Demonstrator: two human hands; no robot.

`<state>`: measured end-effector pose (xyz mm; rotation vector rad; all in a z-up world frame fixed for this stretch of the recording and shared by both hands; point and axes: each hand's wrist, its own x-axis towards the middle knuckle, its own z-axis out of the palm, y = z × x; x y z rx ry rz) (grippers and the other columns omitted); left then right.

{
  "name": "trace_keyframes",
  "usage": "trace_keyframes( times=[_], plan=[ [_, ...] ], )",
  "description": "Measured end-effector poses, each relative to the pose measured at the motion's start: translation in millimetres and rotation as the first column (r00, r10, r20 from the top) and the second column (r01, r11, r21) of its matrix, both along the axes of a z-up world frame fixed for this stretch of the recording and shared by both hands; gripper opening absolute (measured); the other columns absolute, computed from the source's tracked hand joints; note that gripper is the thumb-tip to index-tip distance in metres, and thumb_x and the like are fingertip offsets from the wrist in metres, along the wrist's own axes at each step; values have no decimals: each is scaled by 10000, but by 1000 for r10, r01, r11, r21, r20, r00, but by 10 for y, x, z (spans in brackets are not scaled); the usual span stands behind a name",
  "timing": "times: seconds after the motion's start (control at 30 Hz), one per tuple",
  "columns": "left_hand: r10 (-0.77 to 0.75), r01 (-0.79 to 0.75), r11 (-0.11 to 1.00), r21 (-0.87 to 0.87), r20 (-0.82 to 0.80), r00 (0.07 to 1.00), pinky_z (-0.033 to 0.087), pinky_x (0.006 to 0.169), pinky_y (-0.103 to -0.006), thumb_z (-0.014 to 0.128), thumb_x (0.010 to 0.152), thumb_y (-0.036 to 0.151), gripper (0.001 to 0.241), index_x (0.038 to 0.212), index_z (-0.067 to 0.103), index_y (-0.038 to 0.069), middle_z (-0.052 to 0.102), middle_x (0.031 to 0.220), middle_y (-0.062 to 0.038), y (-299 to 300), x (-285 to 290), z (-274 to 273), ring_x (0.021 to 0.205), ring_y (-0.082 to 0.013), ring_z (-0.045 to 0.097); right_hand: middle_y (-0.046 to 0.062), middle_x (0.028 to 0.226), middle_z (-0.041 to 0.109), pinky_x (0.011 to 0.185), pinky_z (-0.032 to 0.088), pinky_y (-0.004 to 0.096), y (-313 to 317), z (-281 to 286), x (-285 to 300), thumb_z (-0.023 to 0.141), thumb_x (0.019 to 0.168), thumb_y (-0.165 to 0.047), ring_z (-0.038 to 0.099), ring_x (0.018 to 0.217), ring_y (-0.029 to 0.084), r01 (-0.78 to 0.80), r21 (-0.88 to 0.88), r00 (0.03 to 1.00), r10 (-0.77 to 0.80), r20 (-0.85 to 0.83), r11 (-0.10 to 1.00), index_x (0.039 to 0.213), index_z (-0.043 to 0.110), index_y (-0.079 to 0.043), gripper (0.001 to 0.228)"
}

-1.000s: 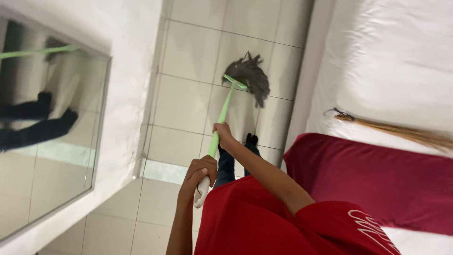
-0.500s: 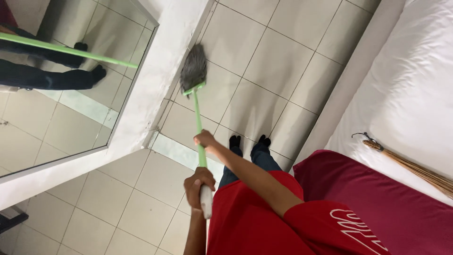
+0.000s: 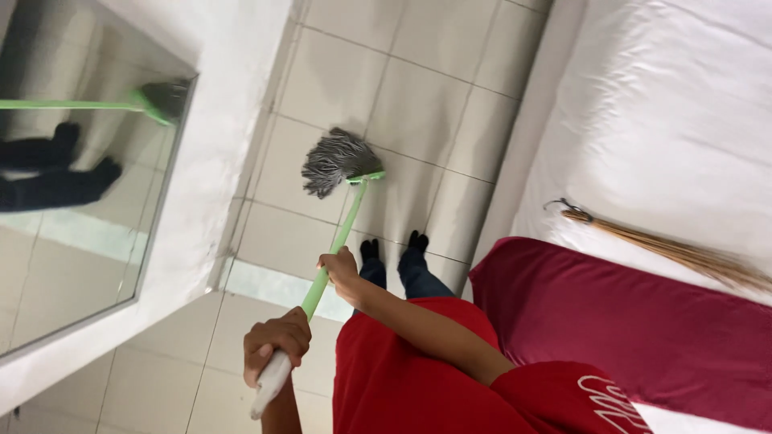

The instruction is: The person mops a tiled floor in a bedroom using a green-handled mop. They move the mop back and forth along the side of a bed with white and red bedding, cleaning the area between the bed and a wall with a mirror.

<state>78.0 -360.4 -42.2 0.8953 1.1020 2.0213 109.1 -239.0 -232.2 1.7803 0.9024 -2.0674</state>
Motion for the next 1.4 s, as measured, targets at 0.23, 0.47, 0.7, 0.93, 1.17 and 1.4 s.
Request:
trace_keyframes(
  times=[0.23,0.47,0.7,0.93,1.17,1.4],
  plan=[
    [-289,283,954,103,47,956,380,669,-349,412,1055,290,493,650,619,96,550,515,-36,721,-107,-245,465,-182,452,39,866,485,526,331,324,625,-479,460,660,753,-105,403,661,159,234,72,963,-241,119,970,1127,540,-106,392],
    [-449,449,892,-54,8,893,345,520,-324,528,877,135,335,551,518,59,492,541,-80,1517,419,-513,499,-175,446,167,767,601,469,442,406,1245,-2348,1521,684,631,-92,615,622,279,545,312,805,-589,65,778,953,644,23,344],
    [-777,779,627,19,87,624,451,525,-274,547,952,134,459,507,660,117,594,513,2,1880,1277,-984,443,-93,497,180,462,497,393,438,459,1697,-1647,2312,614,532,-32,494,373,303,513,300,806,-572,153,804,619,613,61,127],
    [-730,724,683,-98,-58,681,477,560,-308,504,1016,199,529,510,656,157,570,510,-14,1534,1019,-678,447,-175,534,154,544,654,442,453,339,1281,-2183,2047,630,556,-161,610,450,239,440,316,858,-497,127,840,660,676,-35,170],
    [-633,598,760,-255,-77,771,480,651,-325,481,1005,222,524,511,646,170,607,525,4,965,538,-212,517,-191,561,172,549,580,526,526,466,607,-1886,1079,596,614,-129,627,513,311,375,311,915,-403,28,873,590,650,4,145],
    [-406,319,849,-422,-133,904,400,750,-339,389,911,177,420,539,574,108,607,538,-13,525,445,244,537,-155,502,92,618,456,428,360,341,445,-375,292,519,621,34,404,522,204,159,-28,986,-157,57,987,852,510,5,234]
  ],
)
